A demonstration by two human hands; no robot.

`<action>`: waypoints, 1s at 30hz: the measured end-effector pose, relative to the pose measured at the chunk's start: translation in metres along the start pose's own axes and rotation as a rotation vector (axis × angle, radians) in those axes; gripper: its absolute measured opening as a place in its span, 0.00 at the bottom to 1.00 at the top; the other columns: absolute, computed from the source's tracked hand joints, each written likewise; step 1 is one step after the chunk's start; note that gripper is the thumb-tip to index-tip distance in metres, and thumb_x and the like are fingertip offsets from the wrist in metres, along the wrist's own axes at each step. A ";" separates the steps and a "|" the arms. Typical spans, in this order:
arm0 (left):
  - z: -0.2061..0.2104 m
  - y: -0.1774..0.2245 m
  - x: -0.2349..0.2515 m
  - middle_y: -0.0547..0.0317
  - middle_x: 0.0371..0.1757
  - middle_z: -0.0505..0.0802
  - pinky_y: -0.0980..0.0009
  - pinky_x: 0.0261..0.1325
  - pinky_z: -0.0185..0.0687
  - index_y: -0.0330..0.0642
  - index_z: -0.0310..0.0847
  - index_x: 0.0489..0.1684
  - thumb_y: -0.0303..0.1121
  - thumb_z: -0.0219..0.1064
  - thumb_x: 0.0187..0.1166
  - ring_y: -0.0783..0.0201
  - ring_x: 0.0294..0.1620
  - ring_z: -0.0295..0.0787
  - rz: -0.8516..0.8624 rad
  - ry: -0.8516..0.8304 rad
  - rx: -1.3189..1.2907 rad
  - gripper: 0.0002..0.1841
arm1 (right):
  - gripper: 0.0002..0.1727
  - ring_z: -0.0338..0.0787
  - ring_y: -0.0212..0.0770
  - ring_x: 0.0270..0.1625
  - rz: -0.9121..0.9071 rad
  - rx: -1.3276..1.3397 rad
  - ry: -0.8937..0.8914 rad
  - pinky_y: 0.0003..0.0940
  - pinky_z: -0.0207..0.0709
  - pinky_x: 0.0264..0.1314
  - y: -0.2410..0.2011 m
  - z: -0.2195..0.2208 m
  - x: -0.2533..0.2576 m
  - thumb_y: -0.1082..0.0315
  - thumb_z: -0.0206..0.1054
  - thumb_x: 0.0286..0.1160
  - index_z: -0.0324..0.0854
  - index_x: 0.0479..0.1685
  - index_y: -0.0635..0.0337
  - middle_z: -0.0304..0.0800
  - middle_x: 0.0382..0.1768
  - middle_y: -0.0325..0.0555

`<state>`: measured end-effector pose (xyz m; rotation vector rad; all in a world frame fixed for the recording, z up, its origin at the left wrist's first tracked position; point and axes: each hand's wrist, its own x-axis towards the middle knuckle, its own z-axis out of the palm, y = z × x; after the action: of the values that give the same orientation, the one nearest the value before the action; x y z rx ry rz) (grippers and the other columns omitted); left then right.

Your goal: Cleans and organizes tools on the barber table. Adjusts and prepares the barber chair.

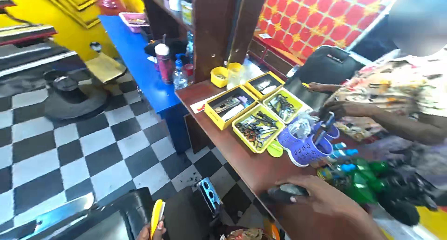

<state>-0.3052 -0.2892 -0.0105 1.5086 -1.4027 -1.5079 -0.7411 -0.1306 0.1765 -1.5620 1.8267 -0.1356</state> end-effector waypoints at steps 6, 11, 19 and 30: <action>0.035 0.032 0.012 0.54 0.40 0.89 0.72 0.38 0.85 0.24 0.77 0.62 0.33 0.59 0.88 0.71 0.31 0.85 0.057 -0.206 0.020 0.17 | 0.31 0.92 0.45 0.59 0.507 0.670 0.571 0.47 0.86 0.65 0.075 0.089 -0.062 0.56 0.74 0.72 0.77 0.74 0.61 0.90 0.59 0.53; 0.074 0.071 -0.011 0.53 0.41 0.90 0.71 0.42 0.86 0.25 0.81 0.56 0.28 0.65 0.82 0.70 0.35 0.87 0.051 -0.319 -0.068 0.13 | 0.30 0.85 0.71 0.67 0.679 0.099 0.849 0.73 0.74 0.69 0.056 0.105 -0.090 0.62 0.73 0.75 0.78 0.75 0.67 0.85 0.67 0.69; 0.147 0.120 -0.059 0.57 0.37 0.95 0.70 0.47 0.90 0.30 0.86 0.42 0.19 0.70 0.74 0.69 0.37 0.92 0.150 -0.456 -0.380 0.05 | 0.18 0.95 0.46 0.56 -0.056 0.773 0.362 0.47 0.86 0.65 -0.068 0.114 0.009 0.66 0.66 0.82 0.85 0.65 0.67 0.94 0.55 0.54; 0.165 0.126 -0.063 0.55 0.47 0.98 0.65 0.58 0.92 0.32 0.89 0.48 0.16 0.71 0.72 0.64 0.49 0.95 0.252 -0.295 -0.547 0.10 | 0.14 0.97 0.43 0.48 -0.228 1.116 0.410 0.43 0.93 0.54 -0.065 0.119 0.041 0.72 0.61 0.86 0.82 0.62 0.69 0.94 0.50 0.50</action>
<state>-0.4822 -0.2225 0.0947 0.7751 -1.1456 -1.8075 -0.6197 -0.1417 0.1037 -0.9205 1.3697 -1.3962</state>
